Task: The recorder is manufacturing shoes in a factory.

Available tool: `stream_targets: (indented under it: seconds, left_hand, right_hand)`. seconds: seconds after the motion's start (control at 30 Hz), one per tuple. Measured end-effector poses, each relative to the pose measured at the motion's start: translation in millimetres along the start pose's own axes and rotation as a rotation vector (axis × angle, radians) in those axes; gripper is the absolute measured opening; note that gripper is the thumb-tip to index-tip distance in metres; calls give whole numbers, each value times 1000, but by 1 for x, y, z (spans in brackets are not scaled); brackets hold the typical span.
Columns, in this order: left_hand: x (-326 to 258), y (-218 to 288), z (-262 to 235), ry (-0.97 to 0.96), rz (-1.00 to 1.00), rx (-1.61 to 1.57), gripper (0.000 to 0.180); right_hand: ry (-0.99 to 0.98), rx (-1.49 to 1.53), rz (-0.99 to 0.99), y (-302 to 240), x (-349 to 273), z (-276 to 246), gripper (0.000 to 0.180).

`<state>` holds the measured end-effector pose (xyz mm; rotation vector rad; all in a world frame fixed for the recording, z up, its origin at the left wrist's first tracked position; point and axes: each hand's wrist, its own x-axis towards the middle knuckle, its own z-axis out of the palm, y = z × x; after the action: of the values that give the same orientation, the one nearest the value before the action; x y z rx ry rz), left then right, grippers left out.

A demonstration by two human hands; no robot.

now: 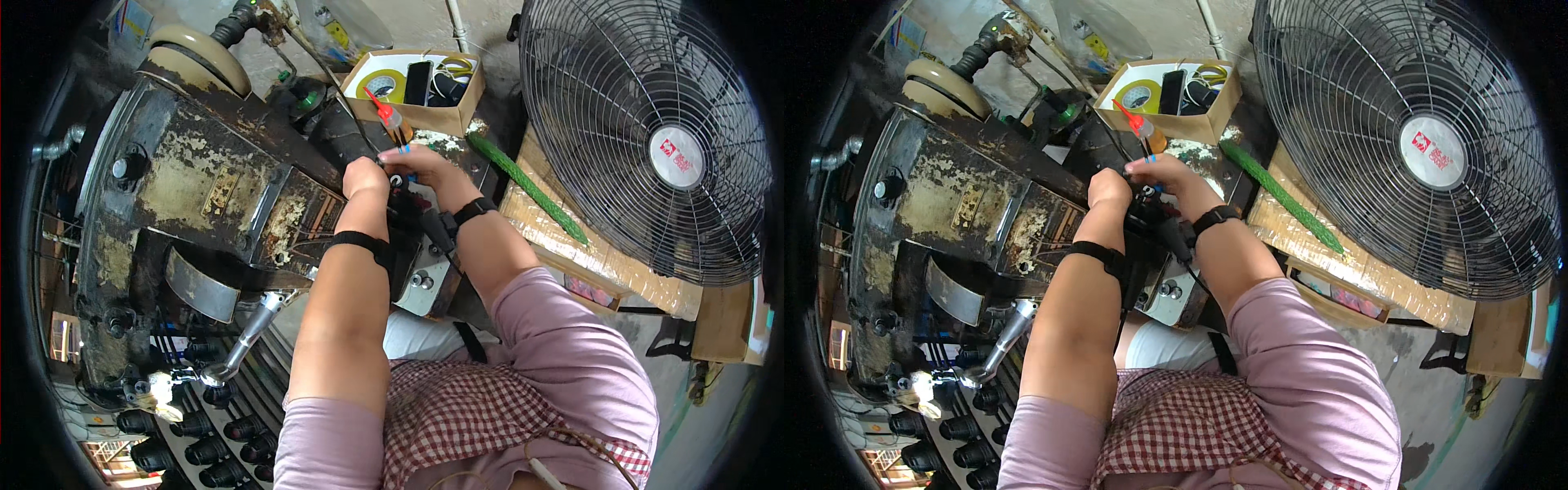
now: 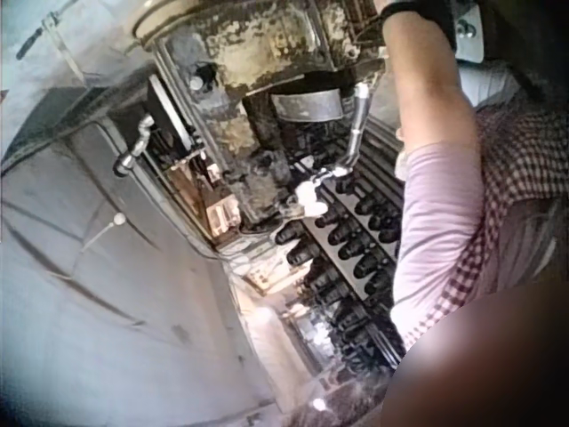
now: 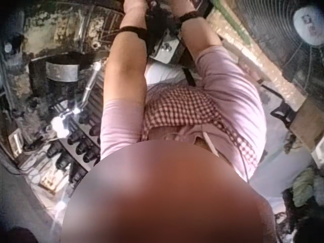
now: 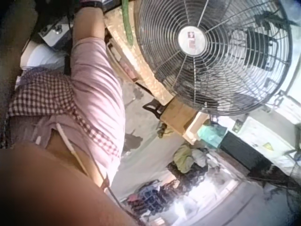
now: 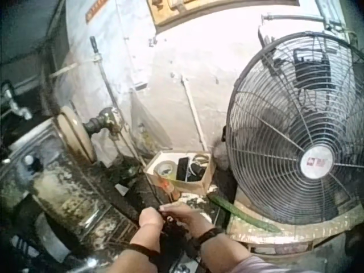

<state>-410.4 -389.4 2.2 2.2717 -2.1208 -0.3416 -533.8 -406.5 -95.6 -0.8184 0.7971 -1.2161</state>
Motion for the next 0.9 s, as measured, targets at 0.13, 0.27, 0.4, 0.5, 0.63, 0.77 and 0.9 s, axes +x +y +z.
stream_targets:
  seconds: [0.13, 0.27, 0.4, 0.5, 0.63, 0.77, 0.9]
  left_hand:
    - [2, -1, 10, 25, 0, 1, 32]
    - [7, 3, 14, -84, 52, 61, 36]
    - [14, 1, 20, -236, 294, 353, 39]
    - [16, -33, 27, 7, 295, 190, 32]
    - [-65, 19, -33, 237, 638, -88, 27]
    - [-135, -24, -77, 375, 743, -417, 23]
    - [-199, -81, -76, 143, 624, -532, 24]
  right_hand:
    - [-200, -466, 125, -5, -4, -6, 31]
    - [-1, -1023, -196, 0, 2, 6, 26]
    - [95, -79, -122, 16, 13, 9, 27]
    - [2, 116, 93, 0, 2, 53, 23]
    - [-150, 102, 54, 10, -10, -27, 22]
    - [55, -388, 91, 16, 5, -26, 14]
    - [32, -589, 126, 20, 8, -22, 16]
